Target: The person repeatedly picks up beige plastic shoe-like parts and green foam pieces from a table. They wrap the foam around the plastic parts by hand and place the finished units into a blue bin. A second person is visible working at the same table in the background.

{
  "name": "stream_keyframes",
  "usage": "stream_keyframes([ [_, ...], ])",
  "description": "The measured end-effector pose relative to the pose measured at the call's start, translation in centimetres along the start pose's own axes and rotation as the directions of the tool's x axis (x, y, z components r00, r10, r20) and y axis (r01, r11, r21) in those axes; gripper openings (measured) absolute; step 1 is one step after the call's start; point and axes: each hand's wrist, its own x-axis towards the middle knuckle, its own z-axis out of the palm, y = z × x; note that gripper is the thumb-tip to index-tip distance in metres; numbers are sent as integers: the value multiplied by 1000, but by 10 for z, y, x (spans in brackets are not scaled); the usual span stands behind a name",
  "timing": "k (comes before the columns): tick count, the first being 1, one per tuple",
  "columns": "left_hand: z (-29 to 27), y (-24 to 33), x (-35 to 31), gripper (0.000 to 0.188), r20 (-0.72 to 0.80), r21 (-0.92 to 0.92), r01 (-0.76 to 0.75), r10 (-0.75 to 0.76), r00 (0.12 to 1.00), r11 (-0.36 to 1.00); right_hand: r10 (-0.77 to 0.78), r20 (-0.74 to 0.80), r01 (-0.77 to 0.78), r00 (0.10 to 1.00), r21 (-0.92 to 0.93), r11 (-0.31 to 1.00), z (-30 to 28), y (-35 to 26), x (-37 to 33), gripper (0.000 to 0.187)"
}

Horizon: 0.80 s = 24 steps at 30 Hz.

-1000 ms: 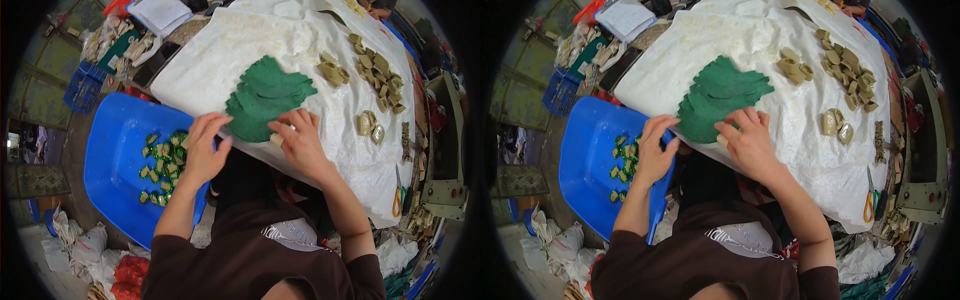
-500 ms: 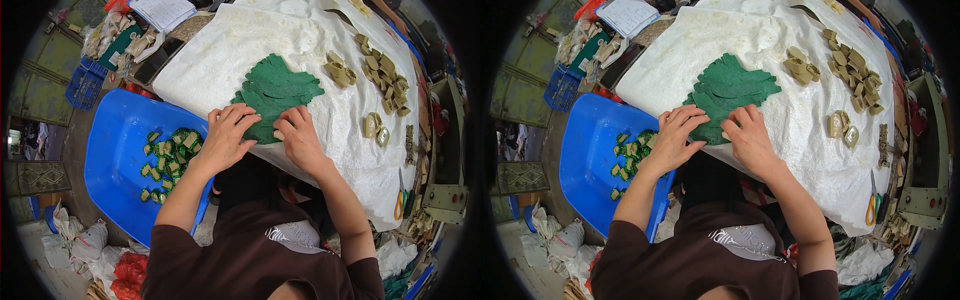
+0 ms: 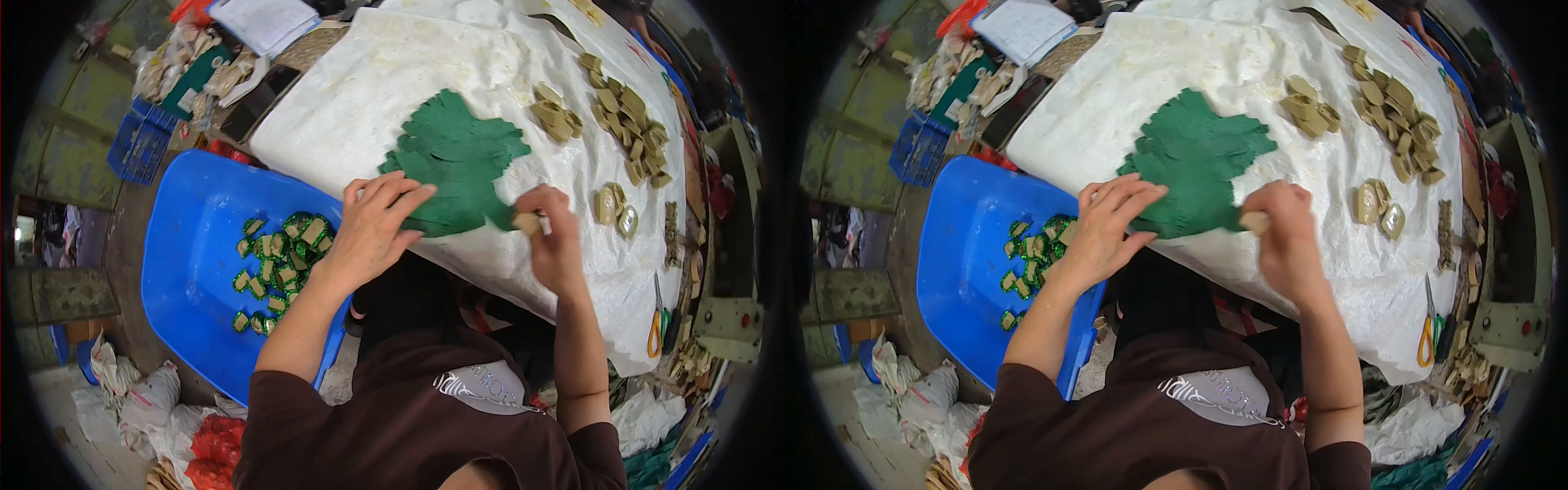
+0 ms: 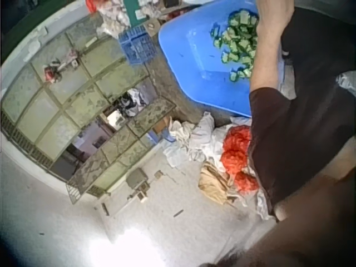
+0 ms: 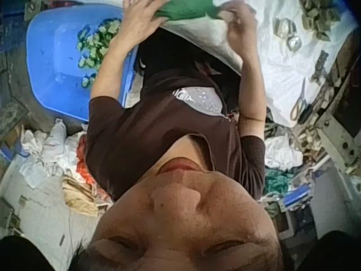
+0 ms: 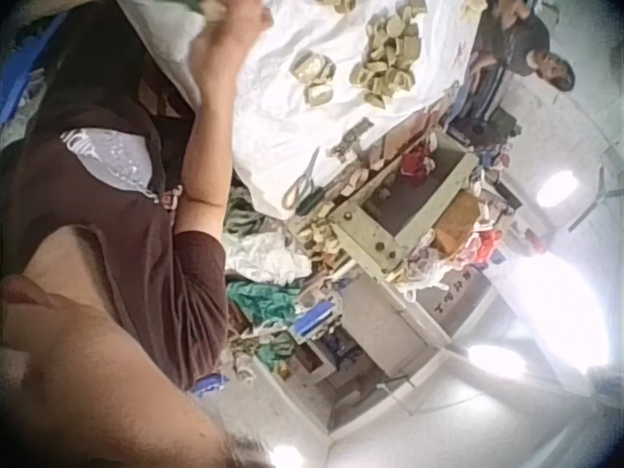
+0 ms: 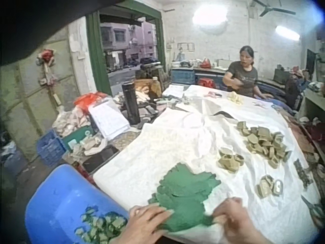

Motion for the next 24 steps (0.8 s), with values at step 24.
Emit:
stream_keyframes([
  [24, 96, 132, 47, 40, 372, -919, 372, -32, 928, 131, 146, -326, -284, 934, -429, 858, -144, 113, -89, 63],
])
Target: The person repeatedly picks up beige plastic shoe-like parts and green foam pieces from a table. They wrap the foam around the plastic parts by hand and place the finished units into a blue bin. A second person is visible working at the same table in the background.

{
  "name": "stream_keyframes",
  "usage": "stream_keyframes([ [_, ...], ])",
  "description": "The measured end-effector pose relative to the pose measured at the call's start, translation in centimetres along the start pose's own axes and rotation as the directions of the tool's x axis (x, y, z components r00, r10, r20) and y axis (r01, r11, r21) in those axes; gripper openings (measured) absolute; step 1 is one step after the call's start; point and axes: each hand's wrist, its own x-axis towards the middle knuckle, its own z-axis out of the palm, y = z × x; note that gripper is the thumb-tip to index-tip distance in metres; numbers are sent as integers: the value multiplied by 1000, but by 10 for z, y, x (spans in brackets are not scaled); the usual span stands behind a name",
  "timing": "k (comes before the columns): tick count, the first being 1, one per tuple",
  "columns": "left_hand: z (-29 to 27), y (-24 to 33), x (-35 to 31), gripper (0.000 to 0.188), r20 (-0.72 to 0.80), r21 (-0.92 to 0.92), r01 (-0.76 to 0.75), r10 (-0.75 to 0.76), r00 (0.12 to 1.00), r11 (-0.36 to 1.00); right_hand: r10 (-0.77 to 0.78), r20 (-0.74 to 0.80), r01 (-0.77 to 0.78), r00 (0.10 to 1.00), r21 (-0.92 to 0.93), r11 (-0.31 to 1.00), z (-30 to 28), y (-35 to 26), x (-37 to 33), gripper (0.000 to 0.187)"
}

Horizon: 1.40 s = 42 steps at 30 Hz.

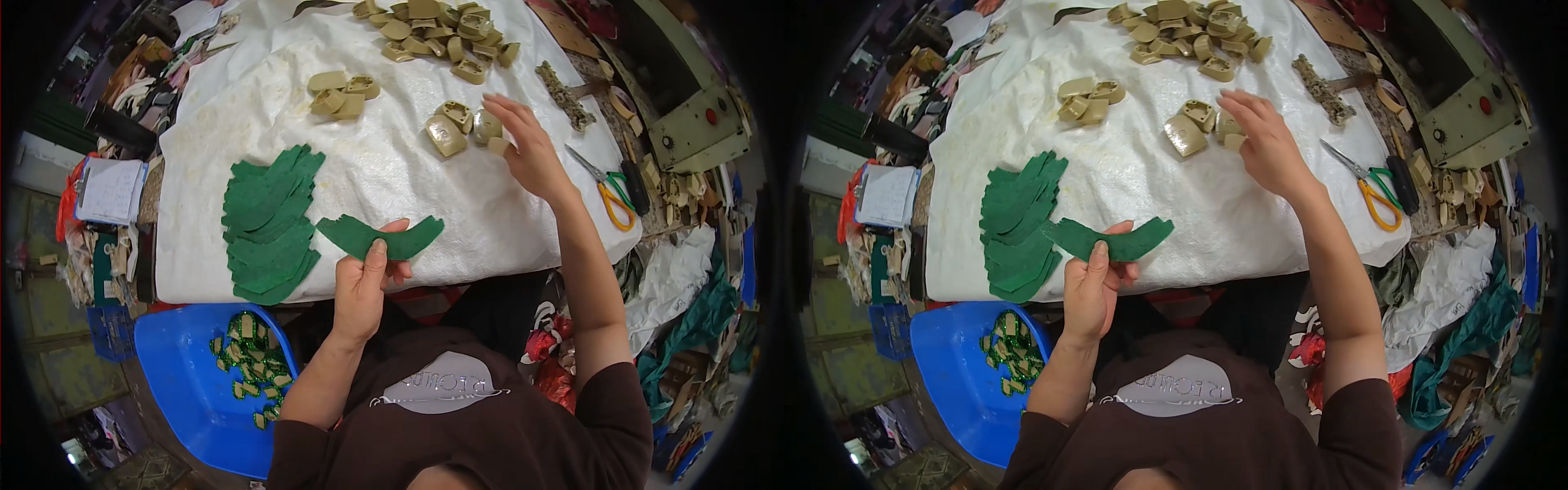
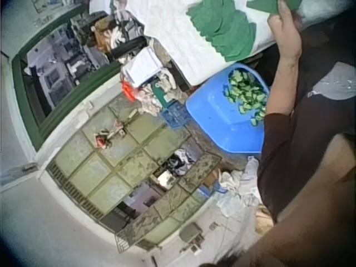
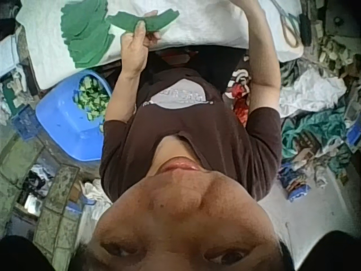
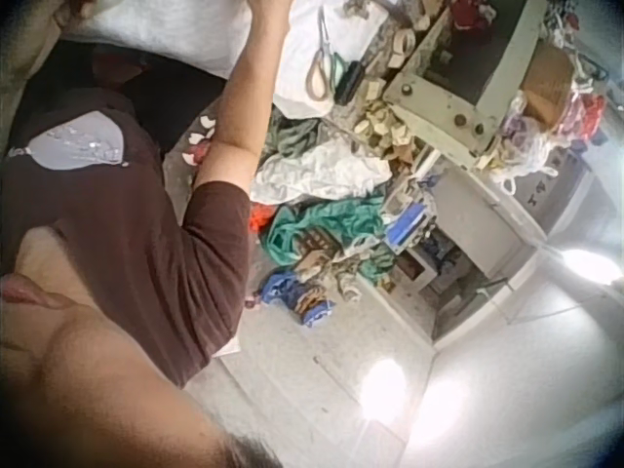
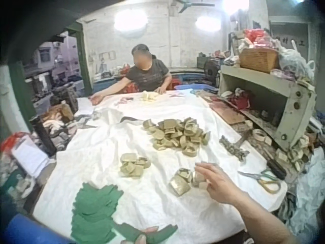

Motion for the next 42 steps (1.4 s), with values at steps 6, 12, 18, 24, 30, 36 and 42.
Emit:
stream_keyframes([
  [6, 6, -16, 8, 41, -6, -17, -3, 3, 1000, 1000, 198, 241, -214, 950, 39, 976, 8, 23, 10, 74],
  [12, 0, -22, 5, 40, 33, 137, -25, 21, 999, 990, 446, 209, -481, 870, 554, 679, 2, 33, 14, 71],
  [18, 3, -22, 7, 38, 52, 174, -44, 36, 998, 984, 716, 86, -350, 692, 908, 230, -3, 52, 16, 48],
  [24, 2, -19, 8, 46, 18, -90, 10, -9, 1000, 996, 399, -168, -269, 901, 505, 820, -3, 17, -23, 30],
  [30, -1, -16, 5, 47, 72, -306, 7, 16, 997, 952, 170, 32, -170, 985, 5, 985, 7, -38, -78, 46],
  [36, -6, -11, -4, 45, -21, -323, -26, 20, 1000, 946, 64, 235, -104, 970, 164, 981, -23, -41, -81, 65],
  [42, -5, -12, -7, 45, -77, -289, -67, 46, 996, 955, 278, -16, -195, 960, 677, 710, -19, -67, -95, 39],
])
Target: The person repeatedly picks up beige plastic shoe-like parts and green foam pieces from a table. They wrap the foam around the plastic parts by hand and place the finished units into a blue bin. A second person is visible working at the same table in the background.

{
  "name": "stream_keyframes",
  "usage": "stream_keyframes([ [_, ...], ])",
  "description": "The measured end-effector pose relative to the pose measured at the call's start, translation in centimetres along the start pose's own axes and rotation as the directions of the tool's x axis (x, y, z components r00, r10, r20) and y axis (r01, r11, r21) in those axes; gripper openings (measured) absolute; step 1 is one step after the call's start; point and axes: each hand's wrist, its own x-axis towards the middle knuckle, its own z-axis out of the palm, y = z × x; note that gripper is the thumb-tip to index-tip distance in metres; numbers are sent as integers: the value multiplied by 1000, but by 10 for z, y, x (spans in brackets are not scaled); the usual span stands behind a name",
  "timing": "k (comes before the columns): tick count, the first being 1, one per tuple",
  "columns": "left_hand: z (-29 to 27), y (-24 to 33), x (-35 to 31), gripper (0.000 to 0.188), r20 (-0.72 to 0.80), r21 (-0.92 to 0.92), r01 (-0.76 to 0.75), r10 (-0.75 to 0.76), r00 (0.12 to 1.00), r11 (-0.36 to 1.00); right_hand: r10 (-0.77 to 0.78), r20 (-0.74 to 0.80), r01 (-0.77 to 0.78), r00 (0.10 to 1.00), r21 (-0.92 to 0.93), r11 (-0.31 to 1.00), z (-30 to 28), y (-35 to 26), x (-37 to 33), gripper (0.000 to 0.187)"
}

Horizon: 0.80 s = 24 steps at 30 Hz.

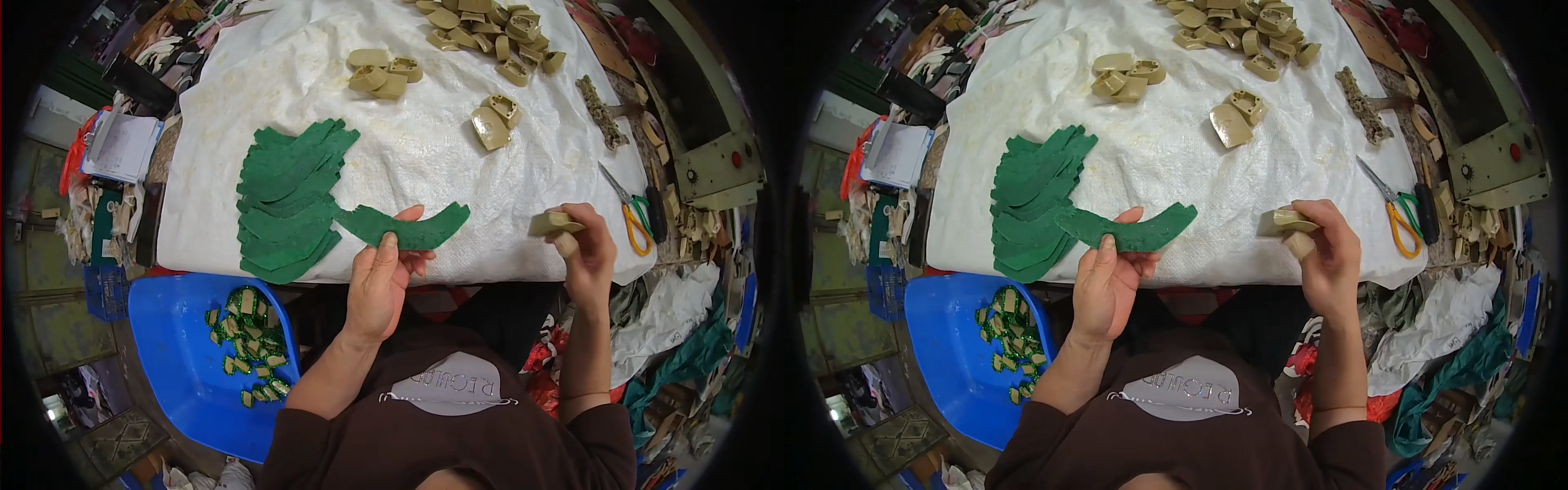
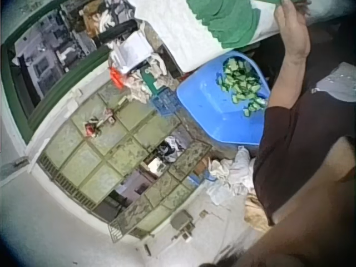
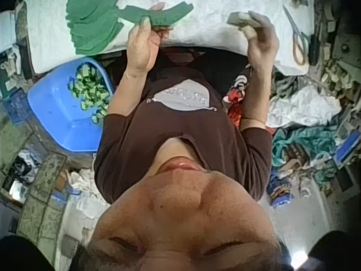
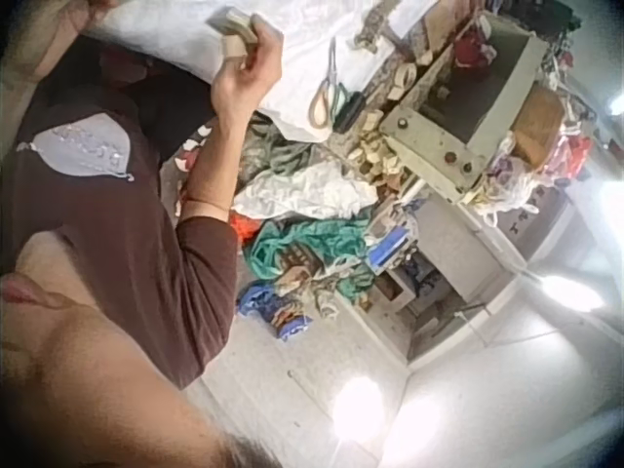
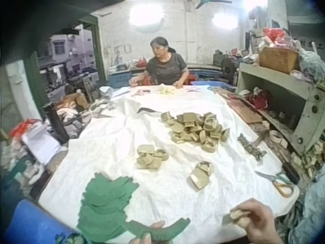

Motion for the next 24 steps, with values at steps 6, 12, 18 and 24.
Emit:
stream_keyframes([
  [6, 16, -3, -4, 40, 9, -56, -35, 36, 999, 998, -387, 20, 385, 922, 46, 922, 76, -31, 3, 44],
  [12, 19, 10, -14, 39, 125, -85, -33, 44, 991, 996, -544, -37, 541, 838, -74, 838, 102, -16, 6, 49],
  [18, 23, 10, -17, 40, 110, -11, -84, 85, 990, 996, -568, -24, 564, 823, -97, 820, 101, -13, 6, 51],
  [24, 26, 9, -20, 40, 71, 104, -89, 82, 994, 991, -583, 29, 579, 812, -168, 798, 96, -13, 9, 48],
])
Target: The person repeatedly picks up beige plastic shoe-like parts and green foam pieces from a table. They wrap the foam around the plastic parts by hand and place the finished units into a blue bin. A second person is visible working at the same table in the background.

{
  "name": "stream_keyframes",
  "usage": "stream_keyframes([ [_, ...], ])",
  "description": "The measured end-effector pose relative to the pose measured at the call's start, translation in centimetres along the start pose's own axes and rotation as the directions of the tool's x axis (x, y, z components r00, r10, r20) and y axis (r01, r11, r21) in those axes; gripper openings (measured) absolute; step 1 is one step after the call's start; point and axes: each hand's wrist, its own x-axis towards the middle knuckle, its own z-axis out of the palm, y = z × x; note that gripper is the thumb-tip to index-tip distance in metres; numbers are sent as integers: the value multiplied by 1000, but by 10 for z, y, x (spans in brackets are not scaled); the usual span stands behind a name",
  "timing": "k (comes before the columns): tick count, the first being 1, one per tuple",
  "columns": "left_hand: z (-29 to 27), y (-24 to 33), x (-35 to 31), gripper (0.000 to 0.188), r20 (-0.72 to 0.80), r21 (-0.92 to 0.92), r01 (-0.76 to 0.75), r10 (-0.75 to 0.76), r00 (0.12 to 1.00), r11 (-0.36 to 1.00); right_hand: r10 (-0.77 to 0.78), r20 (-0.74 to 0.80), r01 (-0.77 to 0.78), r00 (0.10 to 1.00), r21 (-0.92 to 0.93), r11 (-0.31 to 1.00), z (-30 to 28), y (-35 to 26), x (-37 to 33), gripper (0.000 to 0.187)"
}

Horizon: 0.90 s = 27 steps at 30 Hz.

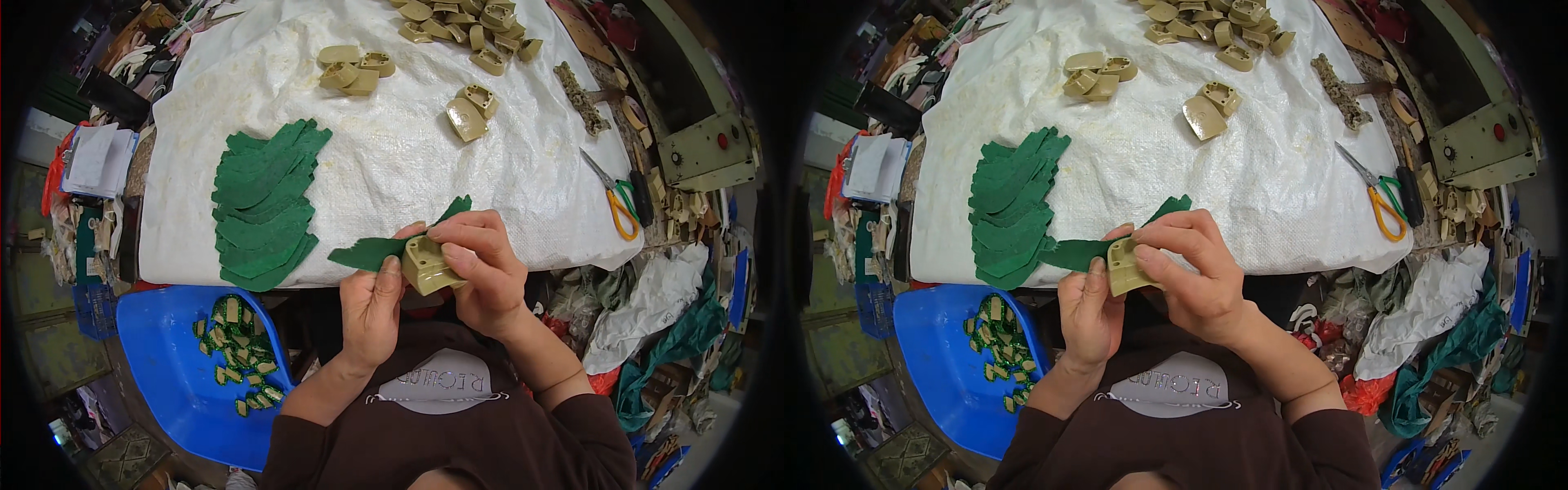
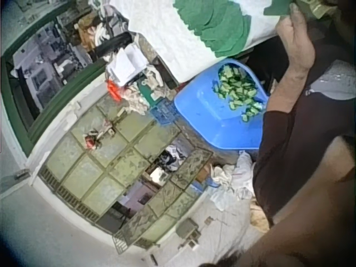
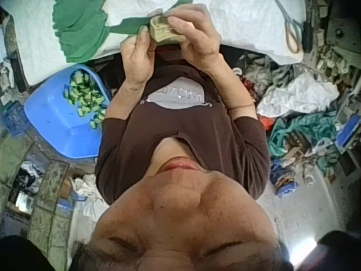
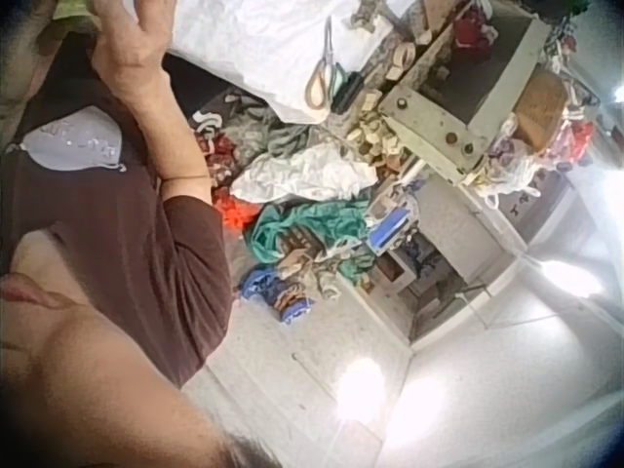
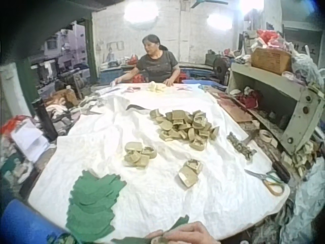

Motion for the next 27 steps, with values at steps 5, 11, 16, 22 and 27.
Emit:
stream_keyframes([
  [5, -6, -3, -2, 40, -3, 324, -118, 125, 992, 939, -105, 84, 125, 991, -289, 949, -3, -4, 8, 40],
  [11, -9, 5, 2, 36, 15, 532, -140, 156, 988, 835, -25, 63, 40, 998, -259, 965, -2, 2, 5, 39],
  [16, -10, 23, 3, 28, -45, 681, -158, 256, 966, 715, 36, 237, 49, 971, -343, 938, -13, -7, 11, 38],
  [22, -6, 5, -1, 19, -105, 594, -109, 210, 972, 797, 252, 443, -13, 860, -474, 880, -19, -23, 18, 35],
  [27, 2, 3, -5, 25, -5, 804, -132, 229, 974, 580, 285, 500, -27, 817, -461, 887, -23, -21, 19, 34],
])
